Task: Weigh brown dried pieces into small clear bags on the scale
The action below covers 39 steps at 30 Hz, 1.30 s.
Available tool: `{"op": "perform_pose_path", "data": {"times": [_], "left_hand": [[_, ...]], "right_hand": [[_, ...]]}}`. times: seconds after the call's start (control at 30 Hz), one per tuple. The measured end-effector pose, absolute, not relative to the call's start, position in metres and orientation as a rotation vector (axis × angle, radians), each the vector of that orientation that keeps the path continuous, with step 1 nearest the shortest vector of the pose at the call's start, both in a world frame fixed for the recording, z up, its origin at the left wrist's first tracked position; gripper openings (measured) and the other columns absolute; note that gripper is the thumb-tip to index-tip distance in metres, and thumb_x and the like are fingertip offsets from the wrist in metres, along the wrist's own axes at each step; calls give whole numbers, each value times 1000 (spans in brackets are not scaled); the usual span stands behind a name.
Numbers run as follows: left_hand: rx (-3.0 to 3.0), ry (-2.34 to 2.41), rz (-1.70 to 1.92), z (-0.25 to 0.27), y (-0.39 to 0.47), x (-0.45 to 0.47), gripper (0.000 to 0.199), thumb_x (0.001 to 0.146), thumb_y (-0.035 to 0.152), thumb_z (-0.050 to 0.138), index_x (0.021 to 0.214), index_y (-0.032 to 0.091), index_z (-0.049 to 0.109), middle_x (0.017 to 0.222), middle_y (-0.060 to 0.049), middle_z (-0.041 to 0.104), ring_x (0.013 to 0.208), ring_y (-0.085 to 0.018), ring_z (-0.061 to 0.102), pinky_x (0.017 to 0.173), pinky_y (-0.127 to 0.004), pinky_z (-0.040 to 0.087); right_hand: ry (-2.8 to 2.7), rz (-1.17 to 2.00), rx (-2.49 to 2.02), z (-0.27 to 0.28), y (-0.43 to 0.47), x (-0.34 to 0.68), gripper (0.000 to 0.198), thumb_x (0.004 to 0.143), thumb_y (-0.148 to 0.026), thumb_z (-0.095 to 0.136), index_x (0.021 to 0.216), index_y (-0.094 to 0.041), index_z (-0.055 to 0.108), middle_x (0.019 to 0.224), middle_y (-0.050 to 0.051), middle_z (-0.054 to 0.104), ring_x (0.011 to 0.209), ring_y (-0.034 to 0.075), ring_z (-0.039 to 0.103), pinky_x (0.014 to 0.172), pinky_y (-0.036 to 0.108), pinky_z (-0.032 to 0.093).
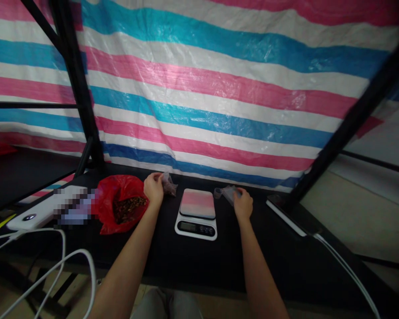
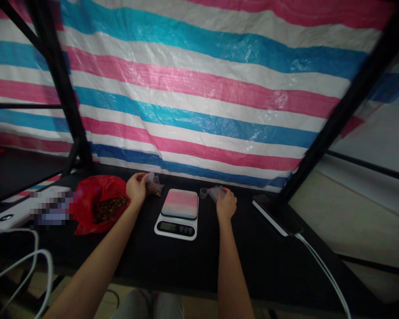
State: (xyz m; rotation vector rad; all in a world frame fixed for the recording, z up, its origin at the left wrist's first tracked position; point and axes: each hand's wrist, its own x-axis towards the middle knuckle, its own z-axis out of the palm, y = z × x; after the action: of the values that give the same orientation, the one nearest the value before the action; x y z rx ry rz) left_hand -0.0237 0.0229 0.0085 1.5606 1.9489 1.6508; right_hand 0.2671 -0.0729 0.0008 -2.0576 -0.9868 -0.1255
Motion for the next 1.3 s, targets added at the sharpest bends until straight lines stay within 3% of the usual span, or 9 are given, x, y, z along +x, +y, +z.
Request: {"op": "perform_pose_path", "data": {"times": [0.17,0.3,0.47,0.77,1.07,1.2,1.3], "left_hand": [[1827,2085,1712,1,17,-13,36,77,30,54,111,16,51,115,-12,50,108,-29,42,87,-42,35],[2111,1792,1691,2,16,2,24,79,25,50,102,19,55,112,-10,49,106,-25,43,89,-38,36],[2275,1533,1659,0,16,10,16,81,23,48,92,19,58,108,-9,49,103,-23,44,90,-37,36],[2200,1427,1644,-6,24,8,25,70,3,44,78,19,62,98,-6,53,97,-22,46,88,-36,38],[2118,1361,1653,-1,19,11,22,72,7,45,76,19,63,96,-6,53,95,-22,47,88,-39,37],[2070,969,1503,14,1,25,15,75,21,53,87,20,62,98,-5,55,94,-19,51,80,-33,42],[2070,585,1279,27,-19,38,27,77,29,54,102,21,58,104,-6,56,92,-17,53,77,-28,42]], "right_hand": [[-1297,-176,-2294,-14,-72,267,34,74,-28,55,106,-20,60,112,13,57,104,31,48,80,44,38],[-1298,-120,-2196,-22,-63,275,31,77,-28,51,103,-16,63,104,15,62,97,28,55,76,37,43],[-1236,3,-2056,-31,-52,289,34,67,-21,60,100,-11,65,104,15,63,98,26,58,83,31,43],[-1127,-26,-2012,-30,-55,291,19,64,-16,58,79,-14,70,81,12,68,78,26,64,69,30,46],[-959,-162,-1711,-2,-64,283,25,71,-31,53,77,-12,68,86,14,66,84,26,59,81,37,39],[-919,105,-1197,22,-68,260,32,70,-44,55,77,-14,64,75,7,65,71,20,58,69,30,43],[-1026,294,-1070,29,-69,237,28,69,-43,57,73,-15,62,62,1,59,59,14,53,60,26,41]]}}
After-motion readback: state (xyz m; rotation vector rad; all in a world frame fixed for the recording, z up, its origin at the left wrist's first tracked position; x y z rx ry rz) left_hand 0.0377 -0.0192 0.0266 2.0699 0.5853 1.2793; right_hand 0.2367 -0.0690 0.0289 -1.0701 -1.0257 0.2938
